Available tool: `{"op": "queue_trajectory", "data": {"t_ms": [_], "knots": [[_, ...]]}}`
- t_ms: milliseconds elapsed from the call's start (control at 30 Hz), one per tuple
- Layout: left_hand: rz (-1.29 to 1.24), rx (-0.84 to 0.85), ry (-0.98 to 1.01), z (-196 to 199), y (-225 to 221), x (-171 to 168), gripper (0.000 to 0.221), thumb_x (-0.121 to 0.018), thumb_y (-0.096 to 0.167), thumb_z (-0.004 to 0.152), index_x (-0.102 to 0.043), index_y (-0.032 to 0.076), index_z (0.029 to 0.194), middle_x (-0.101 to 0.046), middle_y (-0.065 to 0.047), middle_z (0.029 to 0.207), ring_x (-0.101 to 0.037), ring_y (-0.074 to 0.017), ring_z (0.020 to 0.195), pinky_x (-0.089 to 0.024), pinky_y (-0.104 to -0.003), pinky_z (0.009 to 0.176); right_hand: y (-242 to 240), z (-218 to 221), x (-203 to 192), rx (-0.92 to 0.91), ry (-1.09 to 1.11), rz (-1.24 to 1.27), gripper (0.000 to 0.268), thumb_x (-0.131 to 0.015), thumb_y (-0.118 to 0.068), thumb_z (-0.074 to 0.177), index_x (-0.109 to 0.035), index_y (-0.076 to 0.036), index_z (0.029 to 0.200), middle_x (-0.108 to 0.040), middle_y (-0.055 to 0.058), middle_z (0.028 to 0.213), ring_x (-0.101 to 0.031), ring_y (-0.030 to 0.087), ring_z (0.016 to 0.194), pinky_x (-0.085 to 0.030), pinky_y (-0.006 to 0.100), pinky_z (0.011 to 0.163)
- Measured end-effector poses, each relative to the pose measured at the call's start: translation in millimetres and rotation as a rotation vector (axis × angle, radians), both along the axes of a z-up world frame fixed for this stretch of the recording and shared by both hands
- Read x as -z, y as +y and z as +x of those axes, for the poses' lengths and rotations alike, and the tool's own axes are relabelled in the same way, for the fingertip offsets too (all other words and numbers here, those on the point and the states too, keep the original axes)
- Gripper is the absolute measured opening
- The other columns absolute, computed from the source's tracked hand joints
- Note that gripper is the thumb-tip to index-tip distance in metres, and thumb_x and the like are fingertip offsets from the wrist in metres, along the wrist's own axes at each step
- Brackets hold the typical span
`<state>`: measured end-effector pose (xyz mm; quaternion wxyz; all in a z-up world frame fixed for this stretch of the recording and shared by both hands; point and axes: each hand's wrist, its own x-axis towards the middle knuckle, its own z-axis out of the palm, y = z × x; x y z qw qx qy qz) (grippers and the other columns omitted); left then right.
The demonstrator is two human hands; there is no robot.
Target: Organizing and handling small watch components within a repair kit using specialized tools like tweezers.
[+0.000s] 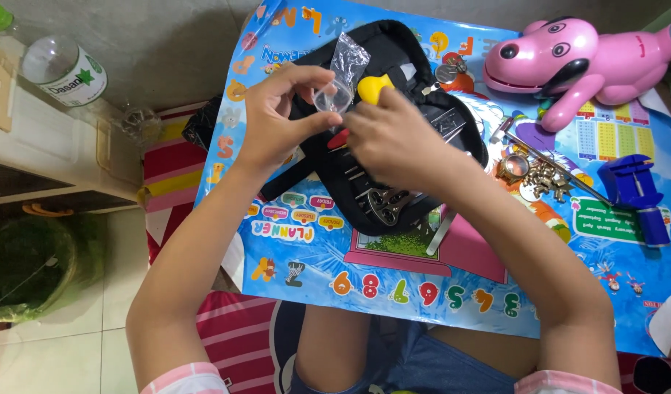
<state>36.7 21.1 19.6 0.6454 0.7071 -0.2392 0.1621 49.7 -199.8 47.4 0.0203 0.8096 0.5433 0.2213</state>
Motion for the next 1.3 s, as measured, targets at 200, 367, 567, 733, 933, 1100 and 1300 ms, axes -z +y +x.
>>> {"op": "queue_trajectory", "data": {"t_ms": [200, 367, 567, 733, 933, 1100, 1300], "knots": [[0.168, 0.006, -0.068, -8, -3, -13, 0.045, -0.093, 0.015, 0.074, -0.072, 0.008, 0.113, -0.07, -0.004, 0.1, -0.058, -0.0135, 0.087, -0.052, -0.026, 0.084, -47, 10, -38, 0.103, 0.171, 0.266, 0.013, -0.077, -0.003, 0.081, -0.077, -0.009, 0.092, -0.063, 0.005, 0.099, -0.057, 0.024, 0.085, -0.037, 0.04, 0.087], [0.249, 0.093, -0.169, -10, -11, -16, 0.063, -0.096, 0.006, 0.069, -0.066, 0.002, 0.123, -0.077, -0.007, 0.094, -0.055, -0.0136, 0.079, -0.049, -0.026, 0.076, -43, -12, -71, -0.043, 0.229, 0.38, 0.01, -0.086, -0.001, 0.085, -0.082, -0.008, 0.09, -0.068, 0.005, 0.1, -0.058, 0.02, 0.088, -0.035, 0.04, 0.089], [0.251, 0.112, -0.139, -16, -13, -16, 0.066, -0.098, 0.008, 0.067, -0.065, 0.005, 0.124, -0.076, -0.006, 0.095, -0.057, -0.0123, 0.078, -0.049, -0.025, 0.076, -26, -22, -69, -0.097, -0.001, 0.244, 0.014, -0.091, -0.021, 0.088, -0.077, -0.017, 0.085, -0.067, -0.002, 0.1, -0.052, 0.02, 0.083, -0.038, 0.041, 0.093], [0.28, 0.12, -0.135, -15, -14, -13, 0.068, -0.099, 0.011, 0.063, -0.065, 0.004, 0.121, -0.074, -0.008, 0.098, -0.074, -0.0167, 0.088, -0.057, -0.027, 0.081, -27, -19, -64, -0.049, -0.018, 0.229, 0.009, -0.088, -0.021, 0.086, -0.083, -0.018, 0.093, -0.069, -0.003, 0.105, -0.053, 0.018, 0.086, -0.037, 0.04, 0.096], [0.261, 0.13, -0.146, -14, -13, -13, 0.067, -0.1, 0.01, 0.065, -0.065, 0.006, 0.123, -0.072, -0.007, 0.096, -0.071, -0.0154, 0.085, -0.058, -0.027, 0.081, -29, -18, -65, -0.041, -0.077, 0.234, 0.015, -0.087, -0.031, 0.097, -0.081, -0.017, 0.095, -0.068, -0.002, 0.106, -0.055, 0.019, 0.09, -0.037, 0.04, 0.093], [0.206, 0.095, -0.081, -14, -10, -14, 0.061, -0.095, 0.006, 0.071, -0.064, 0.006, 0.123, -0.077, -0.007, 0.097, -0.063, -0.0115, 0.081, -0.051, -0.025, 0.079, -37, -29, -60, 0.218, -0.187, 0.14, 0.029, -0.079, -0.033, 0.106, -0.07, -0.017, 0.083, -0.06, -0.002, 0.081, -0.055, 0.018, 0.078, -0.041, 0.036, 0.085], [0.103, 0.032, -0.041, -6, 1, -4, 0.054, -0.09, 0.015, 0.08, -0.06, 0.007, 0.124, -0.075, -0.008, 0.105, -0.062, -0.0128, 0.09, -0.051, -0.026, 0.085, -40, -26, -32, 0.224, 0.206, -0.152, 0.031, -0.075, -0.033, 0.083, -0.071, -0.016, 0.108, -0.071, 0.003, 0.095, -0.068, 0.022, 0.088, -0.049, 0.038, 0.079]]}}
